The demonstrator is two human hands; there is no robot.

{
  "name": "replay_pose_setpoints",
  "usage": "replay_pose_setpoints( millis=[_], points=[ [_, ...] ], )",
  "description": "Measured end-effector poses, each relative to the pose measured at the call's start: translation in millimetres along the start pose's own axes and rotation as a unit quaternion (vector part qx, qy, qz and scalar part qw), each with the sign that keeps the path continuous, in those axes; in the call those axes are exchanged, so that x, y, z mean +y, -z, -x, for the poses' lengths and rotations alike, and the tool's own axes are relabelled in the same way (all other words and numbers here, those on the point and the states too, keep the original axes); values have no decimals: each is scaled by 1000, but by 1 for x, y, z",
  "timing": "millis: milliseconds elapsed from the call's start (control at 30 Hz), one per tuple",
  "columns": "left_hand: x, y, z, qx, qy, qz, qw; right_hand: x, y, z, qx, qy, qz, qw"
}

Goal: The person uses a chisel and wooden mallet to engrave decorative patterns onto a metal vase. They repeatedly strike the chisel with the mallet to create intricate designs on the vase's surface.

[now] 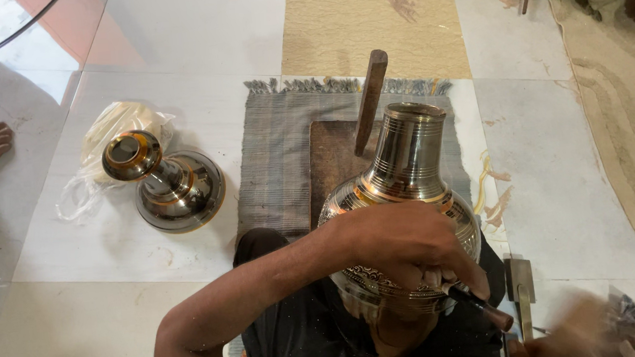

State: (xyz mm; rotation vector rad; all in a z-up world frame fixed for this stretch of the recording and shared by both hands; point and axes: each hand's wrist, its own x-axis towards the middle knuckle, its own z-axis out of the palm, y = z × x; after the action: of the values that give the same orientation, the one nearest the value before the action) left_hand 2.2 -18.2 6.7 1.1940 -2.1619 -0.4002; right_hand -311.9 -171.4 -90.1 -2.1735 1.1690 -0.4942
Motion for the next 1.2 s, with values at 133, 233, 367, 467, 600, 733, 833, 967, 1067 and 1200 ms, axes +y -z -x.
replay_pose_setpoints(
  millis=[133,233,367,467,600,733,833,967,1067,1200],
  points=[
    [-6,-6,-1,11,-31,41,999,1,-1,0,2,-1,2,1000],
    [-11,-7,-3,-10,-12,7,1000,-1,-2,-2,3,0,-2,1000],
    [-8,-7,-2,46,-58,45,996,-3,3,0,2,11,2,1000],
    [1,-2,6,16,37,20,999,-5,3,2,19,7,-6,1000],
    [12,2,9,54,4,13,998,-4,4,8,8,1,-3,1000],
    [18,7,9,8,56,-14,998,-5,-1,14,2,-25,5,1000],
    [17,10,8,23,37,5,999,-8,-1,18,14,-19,1,1000],
    [18,8,10,76,23,38,996,-12,-4,31,6,-34,-25,999],
    [23,7,13,68,61,31,995,-11,-5,30,-35,-99,-38,994],
    [27,10,10,89,65,41,993,-4,0,28,-53,-116,-55,990]
  ],
)
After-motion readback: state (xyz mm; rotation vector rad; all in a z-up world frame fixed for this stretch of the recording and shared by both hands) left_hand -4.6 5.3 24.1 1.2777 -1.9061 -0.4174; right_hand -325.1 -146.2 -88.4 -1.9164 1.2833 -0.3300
